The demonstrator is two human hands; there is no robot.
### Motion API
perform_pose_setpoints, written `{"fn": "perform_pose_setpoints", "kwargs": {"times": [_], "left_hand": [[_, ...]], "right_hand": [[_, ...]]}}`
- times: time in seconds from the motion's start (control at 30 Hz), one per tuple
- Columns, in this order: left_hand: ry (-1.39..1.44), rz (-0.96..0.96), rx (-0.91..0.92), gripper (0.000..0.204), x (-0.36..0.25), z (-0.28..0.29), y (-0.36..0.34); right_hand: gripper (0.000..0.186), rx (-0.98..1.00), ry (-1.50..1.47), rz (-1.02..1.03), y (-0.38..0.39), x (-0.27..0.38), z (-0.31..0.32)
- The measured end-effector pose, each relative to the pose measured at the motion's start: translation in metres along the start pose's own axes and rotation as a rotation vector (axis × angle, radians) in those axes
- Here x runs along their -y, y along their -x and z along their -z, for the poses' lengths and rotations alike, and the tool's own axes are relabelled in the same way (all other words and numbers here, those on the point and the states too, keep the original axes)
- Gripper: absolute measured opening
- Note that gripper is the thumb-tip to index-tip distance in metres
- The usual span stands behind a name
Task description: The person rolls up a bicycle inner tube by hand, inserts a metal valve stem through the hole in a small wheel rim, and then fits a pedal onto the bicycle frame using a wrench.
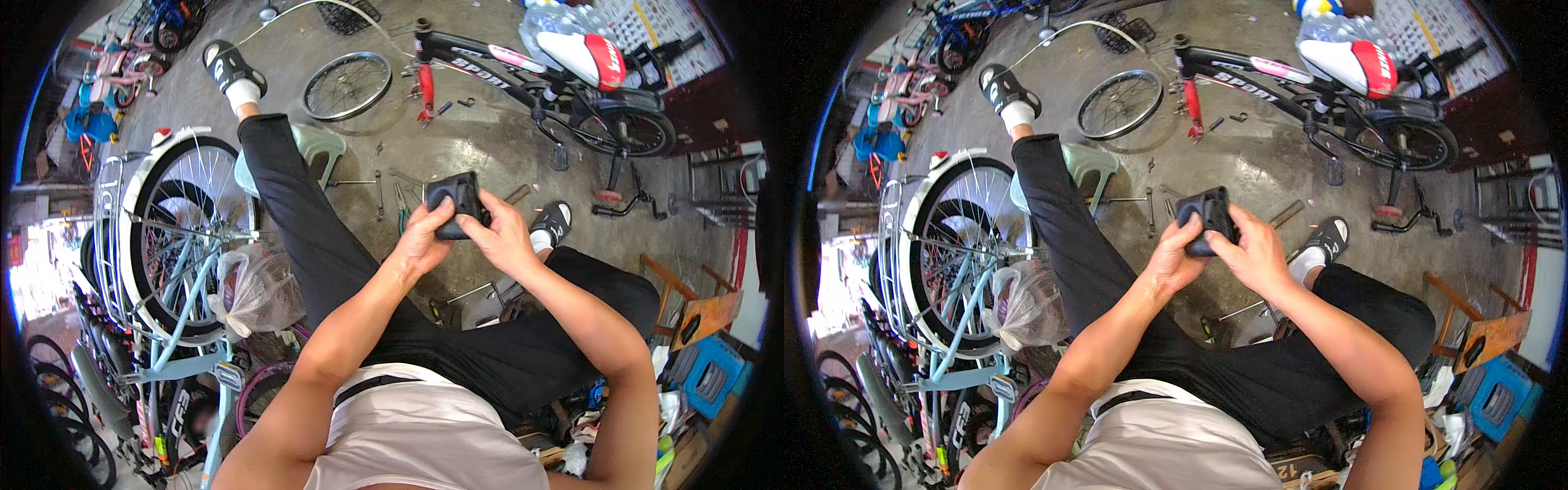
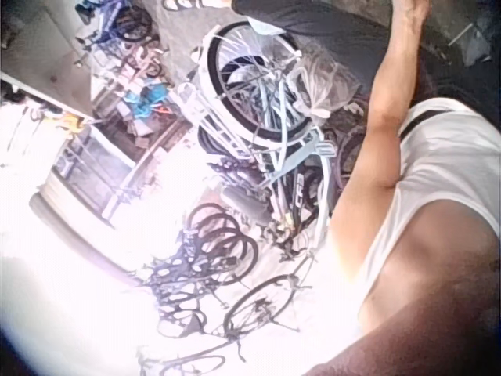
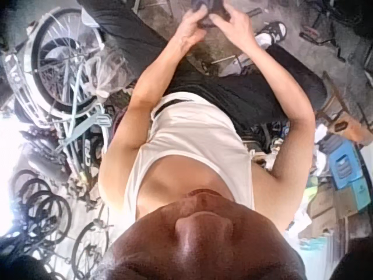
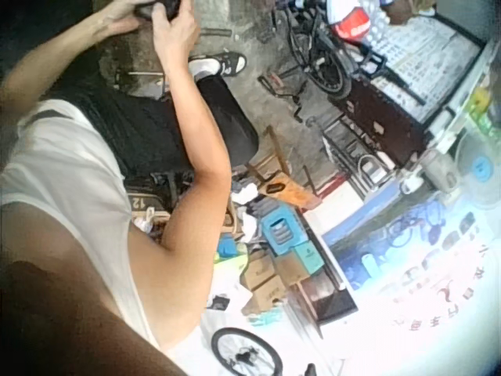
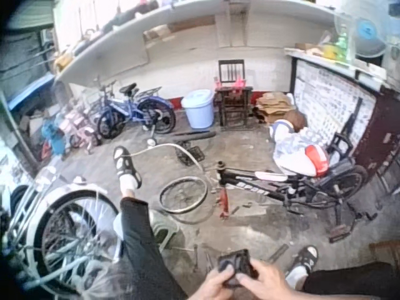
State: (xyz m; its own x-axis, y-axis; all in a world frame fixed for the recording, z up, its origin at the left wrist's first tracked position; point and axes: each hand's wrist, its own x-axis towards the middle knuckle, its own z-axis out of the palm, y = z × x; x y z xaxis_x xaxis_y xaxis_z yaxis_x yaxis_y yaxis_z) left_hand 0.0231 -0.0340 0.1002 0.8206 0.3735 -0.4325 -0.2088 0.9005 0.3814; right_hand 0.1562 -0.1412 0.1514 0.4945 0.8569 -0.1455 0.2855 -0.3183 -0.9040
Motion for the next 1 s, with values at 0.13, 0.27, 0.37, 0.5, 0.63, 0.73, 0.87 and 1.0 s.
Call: {"fn": "perform_pose_setpoints", "kwargs": {"times": [0.13,0.27,0.37,0.5,0.63,0.73,0.87,1.0], "left_hand": [[0.087,0.054,0.059,0.045,0.002,0.023,-0.016],[0.030,0.002,0.089,0.044,-0.018,0.019,-0.040],[-0.084,-0.060,0.043,0.043,-0.048,0.030,-0.057],[-0.233,-0.136,-0.034,0.039,-0.092,0.065,-0.090],[-0.310,-0.200,-0.111,0.039,-0.140,0.102,-0.099],[-0.311,-0.466,-0.189,0.037,-0.186,0.102,-0.112],[-0.143,-0.685,-0.278,0.035,-0.248,0.117,-0.113],[-0.022,-0.711,-0.363,0.037,-0.266,0.129,-0.111]], "right_hand": [[0.051,0.020,0.036,-0.033,-0.014,-0.009,-0.010],[0.053,-0.021,-0.023,-0.028,-0.046,-0.029,-0.021],[0.049,0.008,-0.040,-0.074,-0.083,-0.007,-0.040],[0.047,0.042,0.070,-0.097,-0.133,-0.002,-0.072],[0.051,0.123,0.020,-0.142,-0.176,-0.009,-0.118],[0.050,0.083,-0.288,-0.088,-0.205,-0.023,-0.139],[0.038,0.093,0.064,-0.178,-0.232,-0.102,-0.181],[0.024,0.250,0.479,-0.065,-0.247,-0.146,-0.234]]}}
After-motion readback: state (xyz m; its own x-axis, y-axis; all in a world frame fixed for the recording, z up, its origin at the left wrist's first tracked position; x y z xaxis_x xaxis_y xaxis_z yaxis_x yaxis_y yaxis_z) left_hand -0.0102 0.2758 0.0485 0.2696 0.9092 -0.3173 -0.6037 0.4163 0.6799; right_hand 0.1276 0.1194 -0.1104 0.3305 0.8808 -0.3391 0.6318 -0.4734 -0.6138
